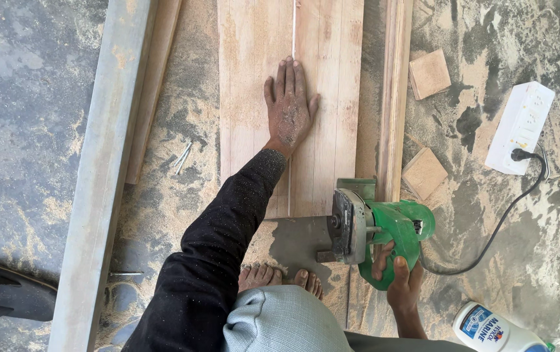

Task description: The person uses a green circular saw to cut a long plank of wood into narrower strips. They guide the saw along the plank, then separate and set aside the cut pieces.

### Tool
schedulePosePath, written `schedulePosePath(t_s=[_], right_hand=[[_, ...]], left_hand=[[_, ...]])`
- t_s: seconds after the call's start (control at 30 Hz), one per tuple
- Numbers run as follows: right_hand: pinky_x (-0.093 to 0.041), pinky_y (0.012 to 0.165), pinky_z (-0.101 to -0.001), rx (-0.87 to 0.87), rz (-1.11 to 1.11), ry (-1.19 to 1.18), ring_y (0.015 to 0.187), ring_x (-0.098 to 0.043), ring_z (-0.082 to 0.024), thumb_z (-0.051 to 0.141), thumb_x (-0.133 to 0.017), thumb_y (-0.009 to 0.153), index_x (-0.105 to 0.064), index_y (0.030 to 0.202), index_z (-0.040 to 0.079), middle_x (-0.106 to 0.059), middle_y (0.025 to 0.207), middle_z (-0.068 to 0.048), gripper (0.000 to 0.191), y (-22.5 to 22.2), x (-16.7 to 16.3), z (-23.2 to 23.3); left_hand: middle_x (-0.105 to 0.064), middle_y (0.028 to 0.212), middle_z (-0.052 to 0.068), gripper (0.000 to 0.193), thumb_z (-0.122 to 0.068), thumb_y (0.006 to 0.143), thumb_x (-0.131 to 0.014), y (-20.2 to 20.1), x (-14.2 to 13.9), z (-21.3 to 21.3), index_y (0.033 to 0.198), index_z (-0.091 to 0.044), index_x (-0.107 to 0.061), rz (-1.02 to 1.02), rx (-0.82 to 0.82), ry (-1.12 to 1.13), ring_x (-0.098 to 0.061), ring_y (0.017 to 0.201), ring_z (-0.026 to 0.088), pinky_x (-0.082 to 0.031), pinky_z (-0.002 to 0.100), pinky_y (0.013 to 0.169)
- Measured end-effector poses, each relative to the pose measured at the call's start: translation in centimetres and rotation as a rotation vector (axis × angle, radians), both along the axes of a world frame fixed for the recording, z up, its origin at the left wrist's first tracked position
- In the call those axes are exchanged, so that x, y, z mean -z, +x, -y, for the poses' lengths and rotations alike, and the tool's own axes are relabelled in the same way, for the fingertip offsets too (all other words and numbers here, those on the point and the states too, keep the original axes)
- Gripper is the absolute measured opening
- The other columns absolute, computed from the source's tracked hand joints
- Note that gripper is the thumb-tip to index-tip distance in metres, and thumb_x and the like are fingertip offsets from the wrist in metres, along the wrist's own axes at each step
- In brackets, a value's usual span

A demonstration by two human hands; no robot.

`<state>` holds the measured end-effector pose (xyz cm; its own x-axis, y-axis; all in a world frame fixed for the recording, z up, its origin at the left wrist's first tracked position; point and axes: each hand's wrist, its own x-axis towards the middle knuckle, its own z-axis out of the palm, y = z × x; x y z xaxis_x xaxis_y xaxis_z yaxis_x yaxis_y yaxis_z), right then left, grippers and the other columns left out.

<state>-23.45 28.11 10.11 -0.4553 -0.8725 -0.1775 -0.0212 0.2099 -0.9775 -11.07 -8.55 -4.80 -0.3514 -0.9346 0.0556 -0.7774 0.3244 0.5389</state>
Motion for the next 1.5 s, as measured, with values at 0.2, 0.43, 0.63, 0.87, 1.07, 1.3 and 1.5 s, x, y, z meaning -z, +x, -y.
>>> schedulePosePath(t_s=[0.2, 0.43, 0.63, 0.87, 1.07, 1.3, 1.5], right_hand=[[-0.047, 0.05, -0.0324, 0.004, 0.03, -0.026, 0.055, -0.053, -0.015, 0.034, -0.048, 0.106, -0.052, 0.117, -0.002, -0.053, 0.07, -0.008, 0.038, -0.4, 1.1, -0.2], [-0.046, 0.048, -0.0318, -0.005, 0.028, -0.052, 0.054, -0.053, -0.015, 0.034, -0.048, 0.106, -0.053, 0.116, -0.001, -0.054, 0.071, -0.008, 0.037, -1.0, 2.6, -0.2], [-0.047, 0.049, -0.0321, -0.002, 0.043, -0.062, 0.055, -0.054, -0.015, 0.038, -0.05, 0.105, -0.054, 0.118, -0.001, -0.054, 0.071, -0.008, 0.041, -1.3, 3.2, 0.1], [-0.047, 0.051, -0.0329, 0.017, 0.067, -0.064, 0.057, -0.053, -0.016, 0.037, -0.053, 0.104, -0.054, 0.118, -0.001, -0.054, 0.073, -0.008, 0.041, -1.4, 3.5, 0.5], [-0.047, 0.052, -0.0331, 0.018, 0.06, -0.076, 0.057, -0.053, -0.016, 0.037, -0.052, 0.105, -0.053, 0.117, -0.001, -0.054, 0.074, -0.009, 0.04, -1.3, 3.3, 1.3], [-0.046, 0.051, -0.0331, 0.014, 0.047, -0.074, 0.056, -0.052, -0.016, 0.038, -0.053, 0.105, -0.054, 0.115, 0.0, -0.053, 0.072, -0.009, 0.04, -1.2, 2.9, 2.4], [-0.046, 0.052, -0.0323, 0.009, 0.042, -0.088, 0.057, -0.052, -0.016, 0.037, -0.053, 0.105, -0.054, 0.115, -0.001, -0.053, 0.073, -0.009, 0.039, -1.0, 2.3, 3.5]], left_hand=[[-0.018, 0.168, 0.023, 0.081, -0.049, 0.105, -0.044, 0.0, 0.0, 0.0, 0.161, 0.002, -0.013, -0.026, -0.002, 0.003, -0.011, 0.158, 0.032, -0.007, 0.056, 0.127], [-0.018, 0.168, 0.023, 0.081, -0.048, 0.105, -0.044, 0.0, -0.1, -0.1, 0.161, 0.002, -0.012, 0.005, -0.008, -0.021, -0.012, 0.157, 0.033, -0.008, 0.057, 0.127], [-0.017, 0.168, 0.023, 0.082, -0.048, 0.104, -0.043, -0.2, 0.1, 0.0, 0.161, 0.002, -0.011, 0.005, -0.009, -0.023, -0.011, 0.158, 0.032, -0.006, 0.056, 0.127], [-0.016, 0.168, 0.023, 0.082, -0.048, 0.105, -0.043, -0.2, 0.2, -0.2, 0.161, 0.002, -0.01, 0.0, -0.007, -0.021, -0.01, 0.158, 0.032, -0.004, 0.056, 0.128], [-0.016, 0.168, 0.024, 0.082, -0.046, 0.103, -0.044, -0.3, 0.2, -0.1, 0.16, 0.002, -0.011, -0.024, -0.019, -0.019, -0.01, 0.158, 0.033, -0.004, 0.056, 0.128], [-0.017, 0.168, 0.025, 0.08, -0.045, 0.104, -0.043, -0.3, 0.3, -0.2, 0.161, 0.003, -0.011, -0.026, -0.014, -0.029, -0.01, 0.158, 0.032, -0.004, 0.056, 0.128], [-0.016, 0.167, 0.027, 0.079, -0.044, 0.105, -0.041, -0.4, 0.3, -0.2, 0.16, 0.004, -0.012, -0.02, -0.007, -0.015, -0.009, 0.158, 0.034, -0.003, 0.056, 0.127]])
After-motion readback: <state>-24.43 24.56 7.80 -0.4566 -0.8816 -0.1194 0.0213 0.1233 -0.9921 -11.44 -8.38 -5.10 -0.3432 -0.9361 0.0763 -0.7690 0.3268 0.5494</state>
